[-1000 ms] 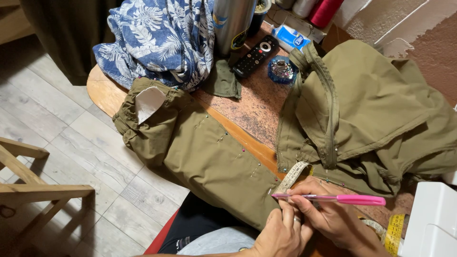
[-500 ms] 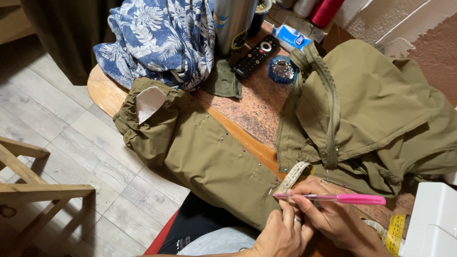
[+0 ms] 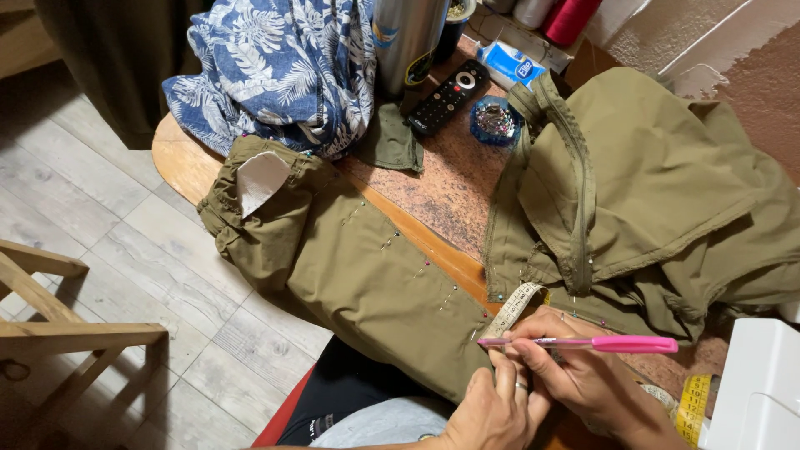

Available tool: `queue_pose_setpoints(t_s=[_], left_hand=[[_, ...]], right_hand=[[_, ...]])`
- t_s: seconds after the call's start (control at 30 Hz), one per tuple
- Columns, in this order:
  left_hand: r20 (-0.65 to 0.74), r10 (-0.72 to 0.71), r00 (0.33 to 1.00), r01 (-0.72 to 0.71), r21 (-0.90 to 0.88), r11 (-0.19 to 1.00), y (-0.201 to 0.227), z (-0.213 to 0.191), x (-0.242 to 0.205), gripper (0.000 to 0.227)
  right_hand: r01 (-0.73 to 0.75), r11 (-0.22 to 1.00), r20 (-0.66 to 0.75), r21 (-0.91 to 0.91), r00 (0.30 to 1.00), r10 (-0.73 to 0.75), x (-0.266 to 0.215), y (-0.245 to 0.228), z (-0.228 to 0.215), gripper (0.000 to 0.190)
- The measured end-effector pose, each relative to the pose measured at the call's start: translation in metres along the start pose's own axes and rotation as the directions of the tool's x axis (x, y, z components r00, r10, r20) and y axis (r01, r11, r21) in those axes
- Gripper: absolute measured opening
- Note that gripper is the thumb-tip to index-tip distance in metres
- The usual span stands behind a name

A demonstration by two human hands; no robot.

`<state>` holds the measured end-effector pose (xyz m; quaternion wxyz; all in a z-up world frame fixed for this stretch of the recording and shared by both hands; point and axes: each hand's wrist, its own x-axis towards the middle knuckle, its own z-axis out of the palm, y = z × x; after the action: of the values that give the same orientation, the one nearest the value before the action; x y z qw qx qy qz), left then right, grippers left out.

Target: Measuring and marking a green garment using a measuring tape and a pen on a sewing table

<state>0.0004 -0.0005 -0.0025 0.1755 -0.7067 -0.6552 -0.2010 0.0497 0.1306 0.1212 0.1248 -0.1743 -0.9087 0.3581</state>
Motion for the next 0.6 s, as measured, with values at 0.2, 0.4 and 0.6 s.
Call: queue_pose_setpoints(t_s=[0.2, 0.4, 0.6], left_hand=[[-0.006, -0.013, 1.0, 0.013, -0.021, 1.0, 0.001, -0.001, 0.001, 0.034], [-0.009, -0.022, 1.0, 0.022, -0.018, 1.0, 0.003, 0.003, -0.001, 0.036], [-0.017, -0.014, 1.0, 0.014, -0.014, 1.0, 0.001, -0.002, 0.001, 0.03]], right_hand=[[0.014, 0.999, -0.011, -0.045, 1.0, -0.014, 0.001, 0.002, 0.002, 0.022], [-0.007, 1.0, 0.008, -0.025, 1.0, 0.008, 0.002, -0.005, -0.003, 0.025], [-0.058, 0.998, 0.04, -0.022, 0.997, 0.059, 0.002, -0.004, -0.004, 0.026]])
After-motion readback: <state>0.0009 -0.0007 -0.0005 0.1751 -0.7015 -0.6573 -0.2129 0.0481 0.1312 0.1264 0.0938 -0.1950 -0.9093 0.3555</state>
